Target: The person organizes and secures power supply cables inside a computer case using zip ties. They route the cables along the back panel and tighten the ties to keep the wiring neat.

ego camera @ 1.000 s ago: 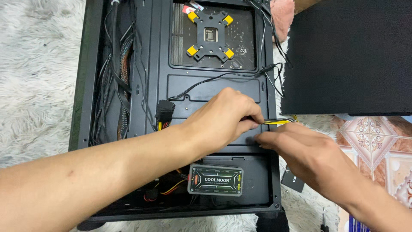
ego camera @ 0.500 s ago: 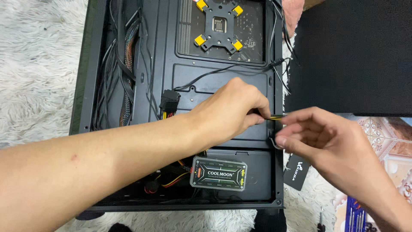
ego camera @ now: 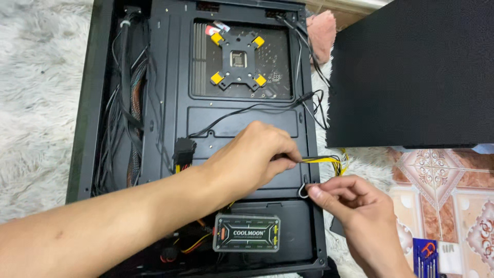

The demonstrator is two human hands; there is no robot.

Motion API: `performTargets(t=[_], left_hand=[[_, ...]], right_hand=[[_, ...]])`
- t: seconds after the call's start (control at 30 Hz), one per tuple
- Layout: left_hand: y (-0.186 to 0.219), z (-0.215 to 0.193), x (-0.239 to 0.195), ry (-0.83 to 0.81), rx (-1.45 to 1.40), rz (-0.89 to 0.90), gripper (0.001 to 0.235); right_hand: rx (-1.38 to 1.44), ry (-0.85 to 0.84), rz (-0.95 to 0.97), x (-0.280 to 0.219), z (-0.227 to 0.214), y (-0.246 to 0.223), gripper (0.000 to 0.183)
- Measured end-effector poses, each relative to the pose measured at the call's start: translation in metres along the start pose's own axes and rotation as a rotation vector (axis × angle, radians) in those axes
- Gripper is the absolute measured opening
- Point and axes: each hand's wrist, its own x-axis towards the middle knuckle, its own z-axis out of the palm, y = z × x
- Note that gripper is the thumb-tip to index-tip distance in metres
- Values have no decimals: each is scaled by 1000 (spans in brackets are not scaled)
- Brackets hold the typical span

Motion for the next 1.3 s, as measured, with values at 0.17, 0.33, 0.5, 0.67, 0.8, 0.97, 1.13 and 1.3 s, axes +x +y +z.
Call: performTargets(t=[0.17,0.33,0.5,0.67,0.8,0.97,1.13,1.3], left_hand=[[-4,5,-1,9,19,57,10],[5,9,-6,-45,136,94,17],[22,7,-23,112,136,324,14],[29,12,-33,92,238,273,27],[29,21,-28,177,292,271,31],[30,23,-25,116,357,278,26],[34,13,-27,-2,385,244,23],[33,14,-26,72,679,383,13]], right_hand=[[-89,69,-109,-1,4,3,16],[-107,34,-199,1,3,5,16],[-100,25,-97,7,1,4,19],[-129,57,-82,7,1,8,20],[-149,88,-39,6,3,4,18],[-135,98,-24,8,0,3,18],[-70,135,66,2,1,-7,20],[-225,93,-65,2,-11,5,12]])
